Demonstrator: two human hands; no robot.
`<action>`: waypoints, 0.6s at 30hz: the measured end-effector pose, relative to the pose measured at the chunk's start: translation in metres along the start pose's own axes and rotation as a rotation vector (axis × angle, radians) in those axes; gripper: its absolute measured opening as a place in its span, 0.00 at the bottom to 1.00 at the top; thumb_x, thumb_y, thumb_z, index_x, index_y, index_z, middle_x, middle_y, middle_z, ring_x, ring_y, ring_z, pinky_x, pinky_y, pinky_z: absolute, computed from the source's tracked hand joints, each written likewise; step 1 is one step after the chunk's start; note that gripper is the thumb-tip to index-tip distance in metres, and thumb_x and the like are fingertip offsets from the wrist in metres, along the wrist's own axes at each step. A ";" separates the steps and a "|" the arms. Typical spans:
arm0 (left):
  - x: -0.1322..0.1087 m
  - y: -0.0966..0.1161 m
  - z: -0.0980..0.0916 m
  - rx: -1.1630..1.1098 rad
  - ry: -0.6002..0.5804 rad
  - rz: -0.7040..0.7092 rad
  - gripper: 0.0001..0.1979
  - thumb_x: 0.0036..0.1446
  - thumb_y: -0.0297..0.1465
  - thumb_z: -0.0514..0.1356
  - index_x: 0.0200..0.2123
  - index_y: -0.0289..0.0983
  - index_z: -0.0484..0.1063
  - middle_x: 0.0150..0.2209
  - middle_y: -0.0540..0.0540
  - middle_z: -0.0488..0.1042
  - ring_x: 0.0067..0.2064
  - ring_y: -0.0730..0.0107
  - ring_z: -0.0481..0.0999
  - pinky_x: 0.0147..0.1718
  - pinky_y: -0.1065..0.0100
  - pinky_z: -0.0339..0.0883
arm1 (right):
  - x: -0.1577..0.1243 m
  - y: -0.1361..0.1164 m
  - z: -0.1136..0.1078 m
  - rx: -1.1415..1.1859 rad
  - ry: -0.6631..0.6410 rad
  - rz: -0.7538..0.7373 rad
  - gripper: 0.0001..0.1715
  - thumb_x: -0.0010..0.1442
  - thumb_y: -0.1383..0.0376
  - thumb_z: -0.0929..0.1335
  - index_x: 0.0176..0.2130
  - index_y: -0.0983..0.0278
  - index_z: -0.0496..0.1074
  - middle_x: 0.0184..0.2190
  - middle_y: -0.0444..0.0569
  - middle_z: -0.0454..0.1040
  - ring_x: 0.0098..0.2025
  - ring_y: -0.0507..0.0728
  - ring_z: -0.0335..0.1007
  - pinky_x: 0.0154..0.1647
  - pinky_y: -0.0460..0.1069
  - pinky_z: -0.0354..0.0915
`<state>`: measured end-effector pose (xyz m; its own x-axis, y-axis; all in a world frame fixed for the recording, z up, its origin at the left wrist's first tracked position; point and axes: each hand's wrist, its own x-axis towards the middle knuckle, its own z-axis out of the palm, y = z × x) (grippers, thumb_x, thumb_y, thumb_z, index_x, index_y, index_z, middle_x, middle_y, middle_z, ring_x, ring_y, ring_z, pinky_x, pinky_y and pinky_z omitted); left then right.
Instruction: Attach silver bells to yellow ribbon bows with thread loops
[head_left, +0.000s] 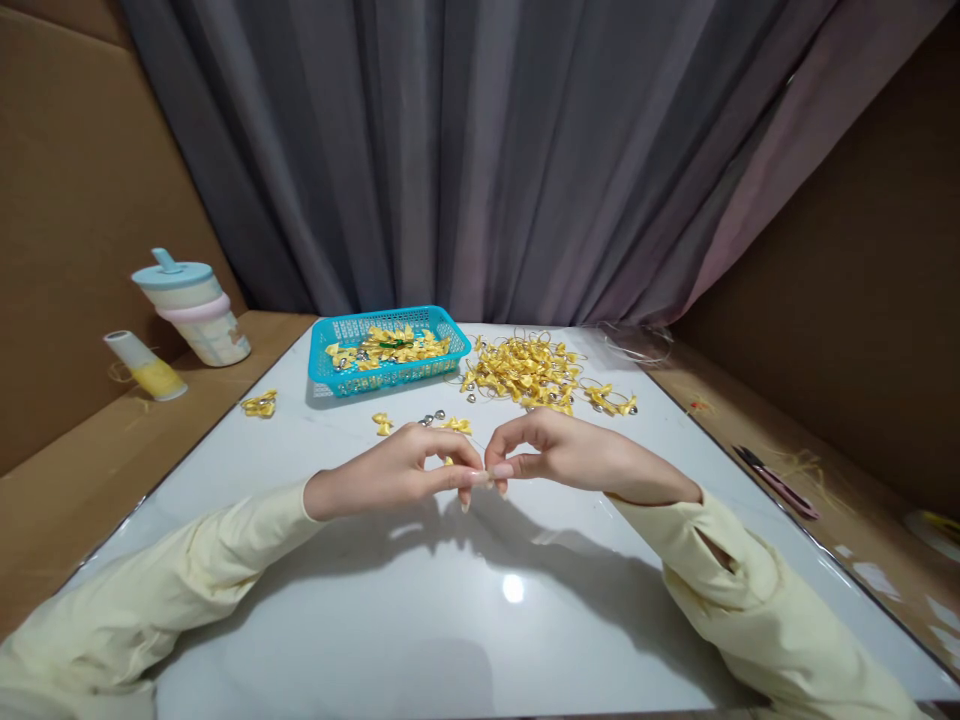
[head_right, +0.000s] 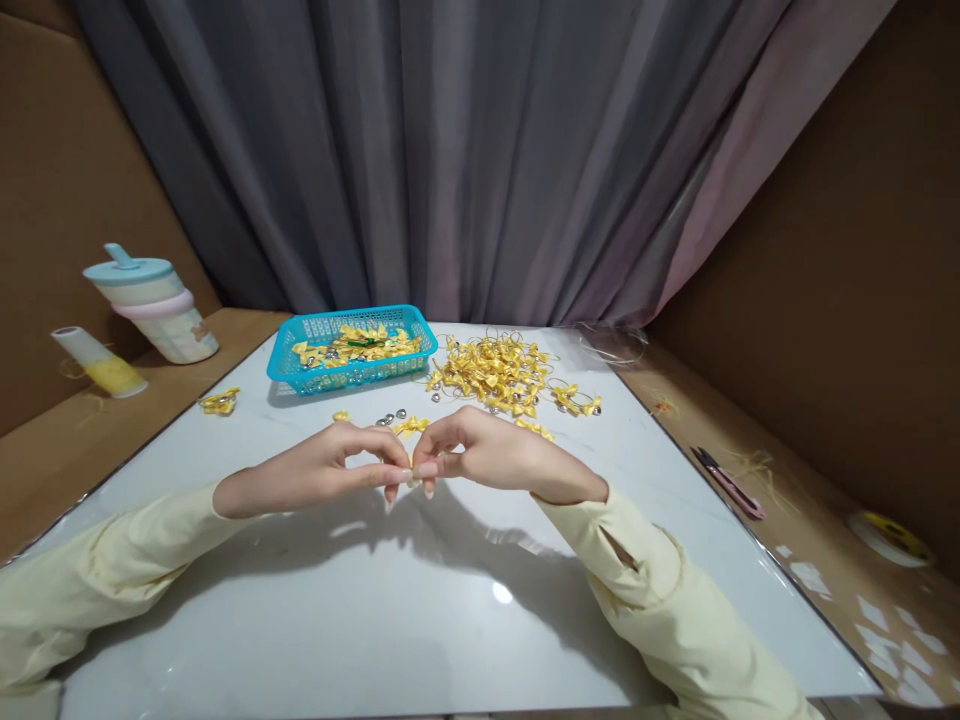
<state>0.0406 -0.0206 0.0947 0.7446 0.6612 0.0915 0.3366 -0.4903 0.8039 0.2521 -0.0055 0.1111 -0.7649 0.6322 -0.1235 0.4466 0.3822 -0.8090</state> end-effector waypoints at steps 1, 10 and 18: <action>0.000 0.000 0.000 -0.005 -0.006 -0.011 0.10 0.61 0.32 0.54 0.31 0.35 0.73 0.29 0.51 0.75 0.31 0.76 0.71 0.30 0.75 0.61 | 0.000 -0.001 0.000 0.001 -0.004 0.004 0.11 0.58 0.63 0.65 0.32 0.67 0.74 0.28 0.46 0.75 0.32 0.51 0.68 0.37 0.46 0.62; 0.001 0.000 -0.002 0.008 0.002 -0.031 0.10 0.61 0.32 0.55 0.31 0.35 0.73 0.27 0.52 0.75 0.28 0.79 0.70 0.27 0.77 0.59 | -0.001 -0.003 -0.002 -0.002 0.005 -0.002 0.07 0.56 0.67 0.65 0.33 0.68 0.73 0.30 0.47 0.76 0.34 0.51 0.69 0.39 0.46 0.62; 0.001 0.001 -0.002 -0.014 -0.011 -0.034 0.11 0.61 0.34 0.54 0.32 0.35 0.73 0.27 0.51 0.75 0.29 0.77 0.70 0.28 0.76 0.60 | -0.002 -0.004 -0.001 -0.024 0.022 0.015 0.09 0.57 0.65 0.65 0.32 0.68 0.74 0.29 0.46 0.75 0.32 0.51 0.69 0.37 0.45 0.61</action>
<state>0.0407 -0.0188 0.0965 0.7391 0.6711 0.0572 0.3543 -0.4596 0.8144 0.2519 -0.0074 0.1152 -0.7480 0.6522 -0.1228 0.4688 0.3883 -0.7934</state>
